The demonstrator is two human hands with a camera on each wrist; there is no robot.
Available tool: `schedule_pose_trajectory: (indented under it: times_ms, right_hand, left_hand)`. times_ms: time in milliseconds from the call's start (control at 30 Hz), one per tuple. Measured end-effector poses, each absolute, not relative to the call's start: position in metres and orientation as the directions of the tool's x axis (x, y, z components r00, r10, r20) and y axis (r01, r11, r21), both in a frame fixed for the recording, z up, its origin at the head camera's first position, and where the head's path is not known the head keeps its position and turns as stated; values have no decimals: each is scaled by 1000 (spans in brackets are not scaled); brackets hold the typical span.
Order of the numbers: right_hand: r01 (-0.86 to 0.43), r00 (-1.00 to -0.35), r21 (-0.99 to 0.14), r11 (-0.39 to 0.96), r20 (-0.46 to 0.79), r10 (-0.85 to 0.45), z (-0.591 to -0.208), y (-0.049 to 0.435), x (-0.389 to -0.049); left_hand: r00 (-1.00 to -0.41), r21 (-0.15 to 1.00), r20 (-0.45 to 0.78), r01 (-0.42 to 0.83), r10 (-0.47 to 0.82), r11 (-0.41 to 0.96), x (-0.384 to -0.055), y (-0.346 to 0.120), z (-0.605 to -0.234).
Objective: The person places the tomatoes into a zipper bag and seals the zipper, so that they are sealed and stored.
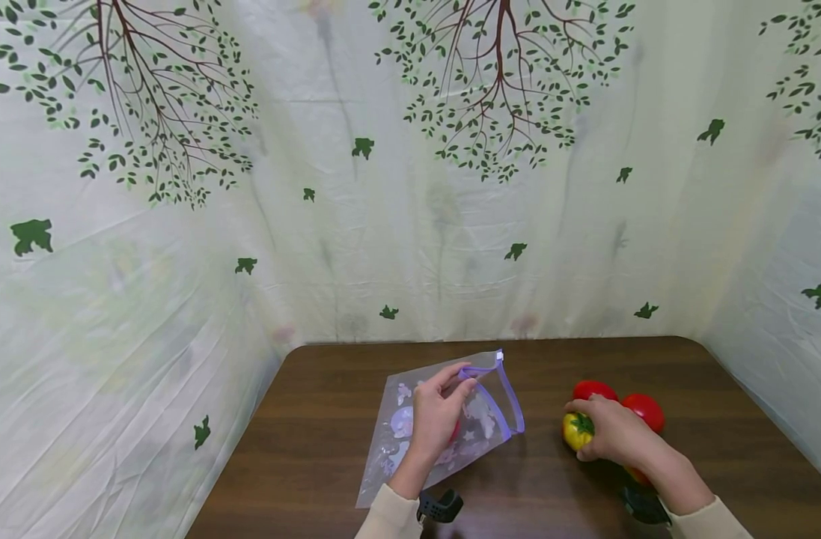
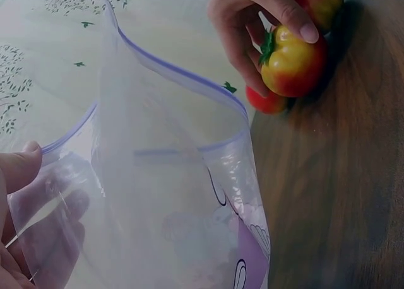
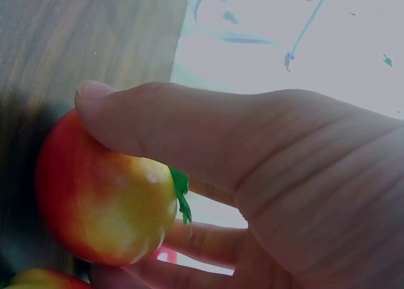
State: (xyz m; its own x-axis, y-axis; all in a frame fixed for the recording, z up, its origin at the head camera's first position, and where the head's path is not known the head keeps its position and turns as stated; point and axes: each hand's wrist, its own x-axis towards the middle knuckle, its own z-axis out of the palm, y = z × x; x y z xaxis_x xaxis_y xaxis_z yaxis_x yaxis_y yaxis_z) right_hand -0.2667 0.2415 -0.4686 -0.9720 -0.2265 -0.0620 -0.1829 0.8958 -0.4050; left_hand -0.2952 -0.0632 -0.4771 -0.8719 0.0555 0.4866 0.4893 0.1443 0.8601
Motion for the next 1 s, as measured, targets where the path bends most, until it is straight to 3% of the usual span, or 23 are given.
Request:
schedule_pose_trajectory:
  times_ms: [700, 1000]
  right_hand:
    - [-192, -973, -411, 891, -41, -229, -469, 243, -266]
    - [-199, -971, -420, 886, -36, -235, -468, 242, -265]
  left_hand:
    - [-885, 875, 466, 463, 15, 142, -273, -59, -447]
    - [-892, 884, 452, 451, 19, 126, -280, -59, -454]
